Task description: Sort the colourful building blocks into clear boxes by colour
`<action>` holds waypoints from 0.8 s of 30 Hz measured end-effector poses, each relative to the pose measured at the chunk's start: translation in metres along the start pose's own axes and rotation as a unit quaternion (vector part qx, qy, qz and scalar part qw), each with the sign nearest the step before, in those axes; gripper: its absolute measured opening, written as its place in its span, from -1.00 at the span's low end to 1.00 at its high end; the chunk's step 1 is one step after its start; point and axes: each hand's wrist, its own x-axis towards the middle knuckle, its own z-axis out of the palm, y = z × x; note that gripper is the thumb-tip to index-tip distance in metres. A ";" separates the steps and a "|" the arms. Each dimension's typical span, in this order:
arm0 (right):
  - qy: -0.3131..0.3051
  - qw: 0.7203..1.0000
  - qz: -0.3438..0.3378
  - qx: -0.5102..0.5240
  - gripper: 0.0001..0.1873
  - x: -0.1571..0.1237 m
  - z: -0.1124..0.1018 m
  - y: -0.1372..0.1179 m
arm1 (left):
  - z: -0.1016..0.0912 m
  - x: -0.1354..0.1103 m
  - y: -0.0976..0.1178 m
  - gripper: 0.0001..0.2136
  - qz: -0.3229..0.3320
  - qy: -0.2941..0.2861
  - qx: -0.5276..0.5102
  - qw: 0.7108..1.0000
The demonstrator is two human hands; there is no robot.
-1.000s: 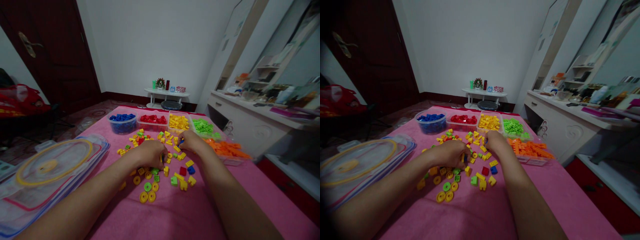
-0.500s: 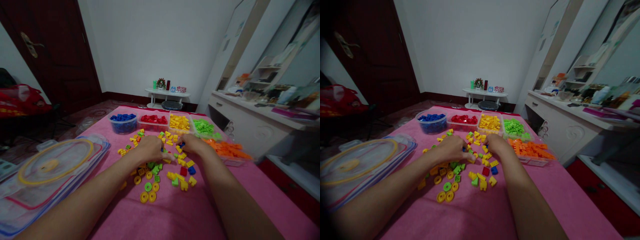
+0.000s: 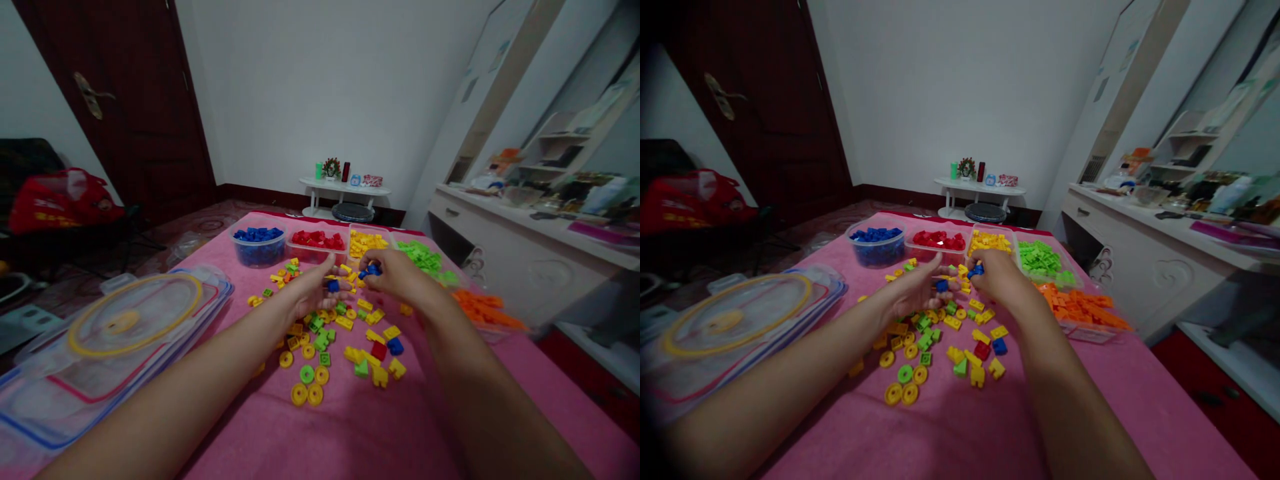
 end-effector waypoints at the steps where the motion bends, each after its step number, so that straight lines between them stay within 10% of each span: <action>1: 0.023 0.999 -0.016 0.025 -0.71 -0.002 -0.004 -0.009 | 0.001 -0.001 0.001 -0.53 -0.024 -0.024 -0.054 0.998; 11: 0.181 0.967 -0.045 0.172 -0.62 -0.003 -0.006 -0.028 | -0.012 0.005 0.012 -0.84 -0.035 -0.034 -0.246 0.968; 15: 0.211 0.956 -0.061 0.194 -0.68 -0.004 -0.008 -0.025 | -0.041 0.012 0.062 -0.88 0.122 0.123 -0.122 0.977; 18: 0.221 0.953 -0.068 0.194 -0.69 -0.005 -0.008 -0.027 | -0.074 0.019 0.105 -0.88 0.230 0.330 0.052 0.914; 24: 0.131 0.981 -0.054 0.134 -0.76 -0.003 -0.004 -0.024 | -0.115 0.021 0.124 -0.92 0.249 0.411 0.218 0.850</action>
